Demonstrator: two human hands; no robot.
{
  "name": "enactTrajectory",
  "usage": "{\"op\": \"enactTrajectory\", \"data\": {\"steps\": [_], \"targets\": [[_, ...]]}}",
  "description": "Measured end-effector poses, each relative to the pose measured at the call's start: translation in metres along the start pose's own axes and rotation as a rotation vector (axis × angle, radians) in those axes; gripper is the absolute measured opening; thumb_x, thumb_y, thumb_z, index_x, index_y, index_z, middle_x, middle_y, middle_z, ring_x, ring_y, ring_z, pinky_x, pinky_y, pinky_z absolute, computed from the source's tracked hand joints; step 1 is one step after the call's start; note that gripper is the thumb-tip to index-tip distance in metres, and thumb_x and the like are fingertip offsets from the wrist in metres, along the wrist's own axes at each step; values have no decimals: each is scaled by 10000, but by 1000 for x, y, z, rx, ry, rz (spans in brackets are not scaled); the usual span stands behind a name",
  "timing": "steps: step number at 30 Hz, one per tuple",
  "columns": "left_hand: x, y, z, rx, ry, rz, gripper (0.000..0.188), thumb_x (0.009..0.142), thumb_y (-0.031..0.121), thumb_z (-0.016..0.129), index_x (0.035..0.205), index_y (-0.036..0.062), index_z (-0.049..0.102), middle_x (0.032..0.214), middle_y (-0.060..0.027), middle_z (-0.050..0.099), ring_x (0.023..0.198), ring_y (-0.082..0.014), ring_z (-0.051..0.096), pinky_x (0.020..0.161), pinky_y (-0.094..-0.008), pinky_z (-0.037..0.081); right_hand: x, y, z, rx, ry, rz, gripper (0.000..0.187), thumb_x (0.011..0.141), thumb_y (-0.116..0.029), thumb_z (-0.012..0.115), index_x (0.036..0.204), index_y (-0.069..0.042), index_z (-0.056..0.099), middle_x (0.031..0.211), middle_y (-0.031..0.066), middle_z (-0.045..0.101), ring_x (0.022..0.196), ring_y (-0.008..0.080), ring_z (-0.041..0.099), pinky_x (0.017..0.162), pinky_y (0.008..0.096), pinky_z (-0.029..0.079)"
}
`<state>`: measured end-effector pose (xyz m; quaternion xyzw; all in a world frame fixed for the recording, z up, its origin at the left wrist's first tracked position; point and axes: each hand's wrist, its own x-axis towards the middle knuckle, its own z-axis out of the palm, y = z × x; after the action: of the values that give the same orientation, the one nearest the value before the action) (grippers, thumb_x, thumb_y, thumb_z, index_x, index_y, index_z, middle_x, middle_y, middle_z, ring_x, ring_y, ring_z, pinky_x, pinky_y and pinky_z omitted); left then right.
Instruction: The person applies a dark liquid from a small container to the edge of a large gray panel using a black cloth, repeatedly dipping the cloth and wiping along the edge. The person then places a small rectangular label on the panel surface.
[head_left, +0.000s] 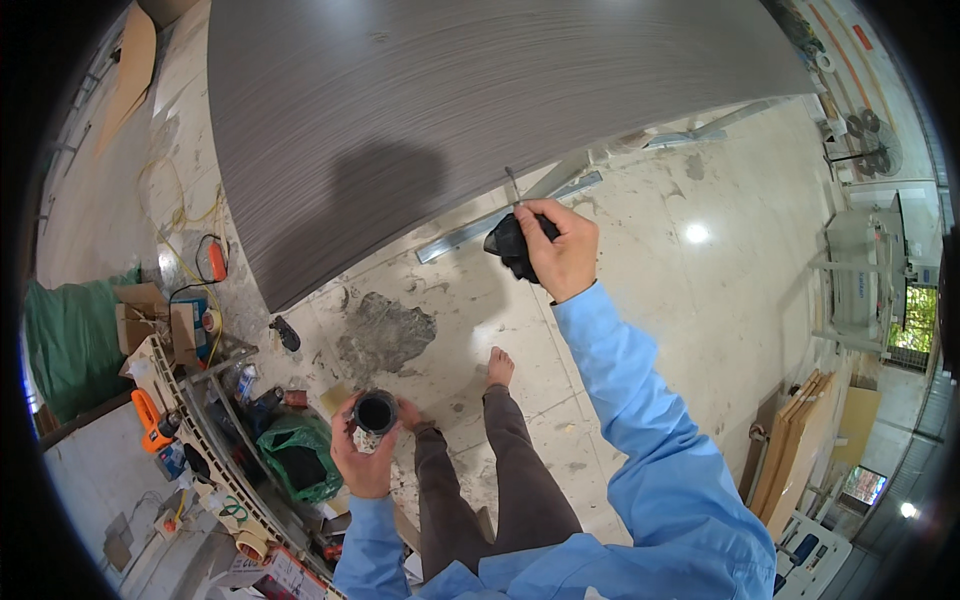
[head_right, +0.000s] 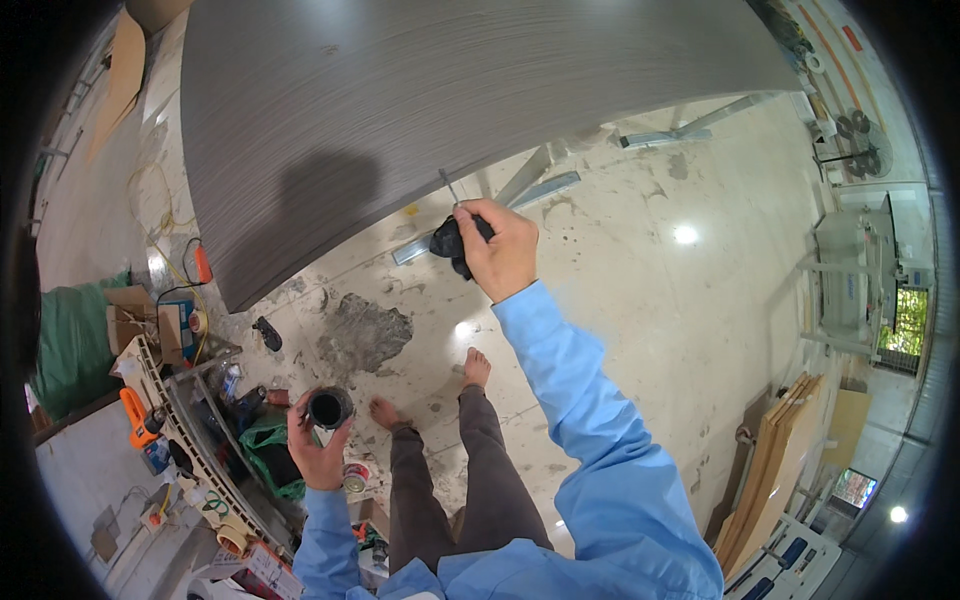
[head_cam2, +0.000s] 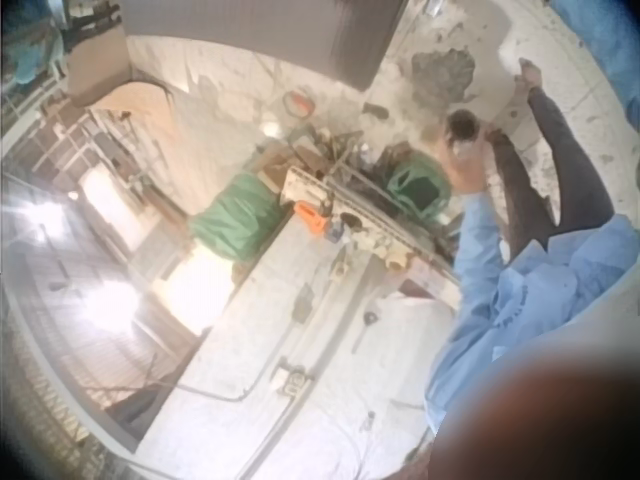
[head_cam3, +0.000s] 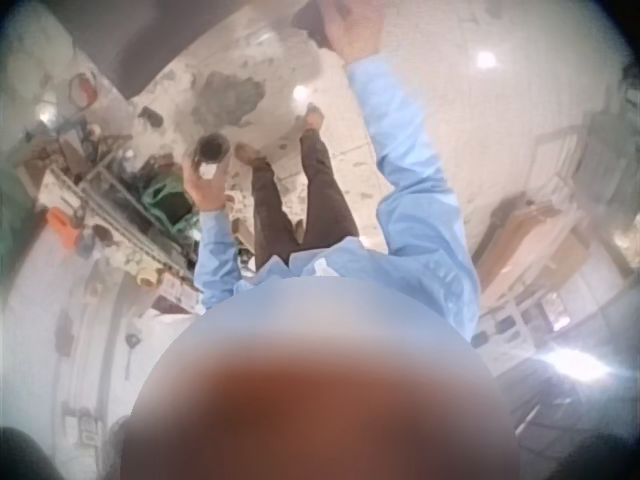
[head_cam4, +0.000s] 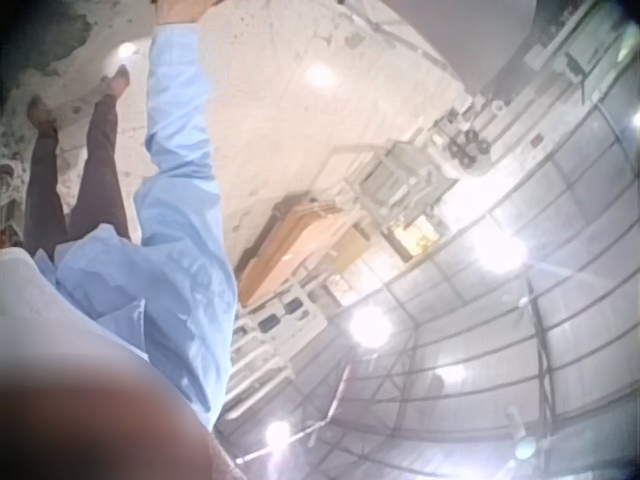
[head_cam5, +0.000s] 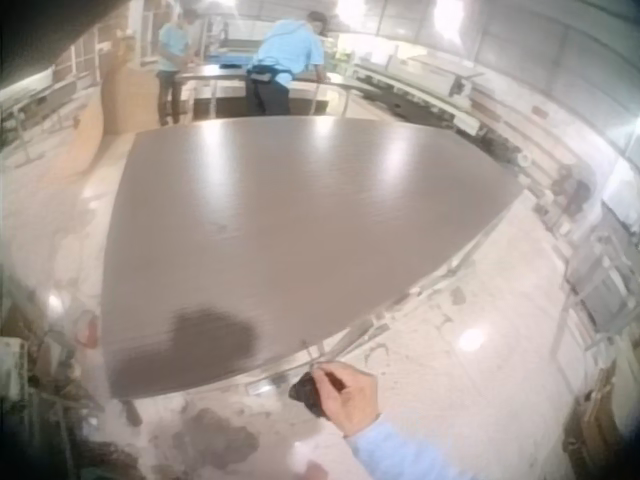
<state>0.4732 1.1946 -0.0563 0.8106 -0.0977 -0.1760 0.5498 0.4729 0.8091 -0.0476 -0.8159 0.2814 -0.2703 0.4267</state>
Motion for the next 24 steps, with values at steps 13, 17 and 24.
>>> {"op": "enactTrajectory", "data": {"steps": [13, 17, 24], "targets": [[-6, -2, -10, -7, 61, -5, 627, 721, -17, 857, 1295, 12, 608, 1287, -108, 676, 1134, -206, 672, 973, -333, 527, -46, -52, 66, 144, -141, -133, 84, 919, -73, 728, 952, 3, 742, 884, 109, 768, 819, 165, 719, 768, 296, 558], [-10, -2, -21, 36, 50, -27, 610, 755, -38, 835, 1314, -3, 592, 1256, -98, 661, 1147, -176, 645, 1017, -330, 503, -35, -42, 44, 76, 213, 81, 94, 940, -78, 718, 955, 11, 746, 873, 84, 772, 808, 134, 703, 751, 296, 556], [-13, -8, -28, 25, 85, -41, 594, 753, -24, 833, 1299, 0, 603, 1260, -94, 668, 1143, -183, 654, 1007, -333, 508, -68, -69, 108, 191, -104, -110, 63, 915, -69, 713, 946, -19, 732, 885, 131, 760, 792, 230, 747, 726, 304, 562]]}}
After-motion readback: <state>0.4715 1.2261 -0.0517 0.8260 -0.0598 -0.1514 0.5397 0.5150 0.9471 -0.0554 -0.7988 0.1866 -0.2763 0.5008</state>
